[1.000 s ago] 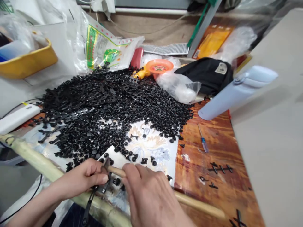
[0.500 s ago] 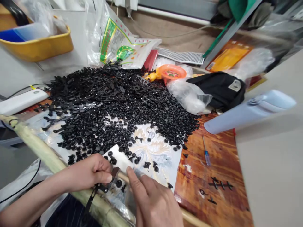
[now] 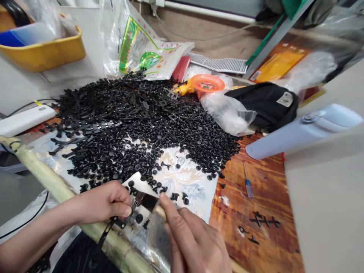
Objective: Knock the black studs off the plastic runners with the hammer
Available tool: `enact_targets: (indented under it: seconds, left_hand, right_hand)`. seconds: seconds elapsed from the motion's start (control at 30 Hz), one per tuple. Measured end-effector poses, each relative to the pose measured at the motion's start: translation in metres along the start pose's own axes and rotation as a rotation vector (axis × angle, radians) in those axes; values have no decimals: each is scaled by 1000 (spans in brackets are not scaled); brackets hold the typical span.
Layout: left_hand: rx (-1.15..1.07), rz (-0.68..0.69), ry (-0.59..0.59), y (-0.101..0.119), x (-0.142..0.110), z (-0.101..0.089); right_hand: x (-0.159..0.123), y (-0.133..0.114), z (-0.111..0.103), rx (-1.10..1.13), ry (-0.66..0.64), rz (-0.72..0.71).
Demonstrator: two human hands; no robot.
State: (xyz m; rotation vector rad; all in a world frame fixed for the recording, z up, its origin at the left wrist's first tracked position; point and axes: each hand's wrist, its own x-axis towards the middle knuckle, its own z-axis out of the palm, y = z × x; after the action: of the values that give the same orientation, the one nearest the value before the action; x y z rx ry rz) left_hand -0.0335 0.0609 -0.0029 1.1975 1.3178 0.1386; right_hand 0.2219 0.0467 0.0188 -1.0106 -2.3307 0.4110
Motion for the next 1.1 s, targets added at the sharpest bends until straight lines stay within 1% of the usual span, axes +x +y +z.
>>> enact_targets:
  seconds: [0.07, 0.13, 0.23, 0.33, 0.37, 0.53, 0.67, 0.97, 1.1]
  left_hand:
    - [-18, -2, -17, 1, 0, -1]
    - [-36, 3, -36, 2, -1, -1]
    - [-57, 11, -54, 4, -3, -1]
    - [-63, 5, -42, 4, -7, -2]
    - [-70, 8, -36, 4, -8, -2]
    - [-127, 36, -24, -2, -14, -6]
    - [-156, 39, -18, -4, -15, -6]
    - [-167, -55, -24, 2, -10, -5]
    - [-173, -81, -34, 3, -10, -5]
  right_hand:
    - [0, -2, -4, 18, 62, 40]
    - [-1, -1, -2, 67, 36, 92]
    - [-3, 6, 9, 131, -29, 201]
    - [-4, 11, 18, 189, -59, 333]
    - [-4, 13, 20, 210, -61, 357]
    - [-7, 14, 25, 253, -42, 358]
    - [-9, 12, 25, 281, -3, 404]
    - [-10, 13, 21, 248, 38, 378]
    - [-10, 13, 18, 265, 25, 412]
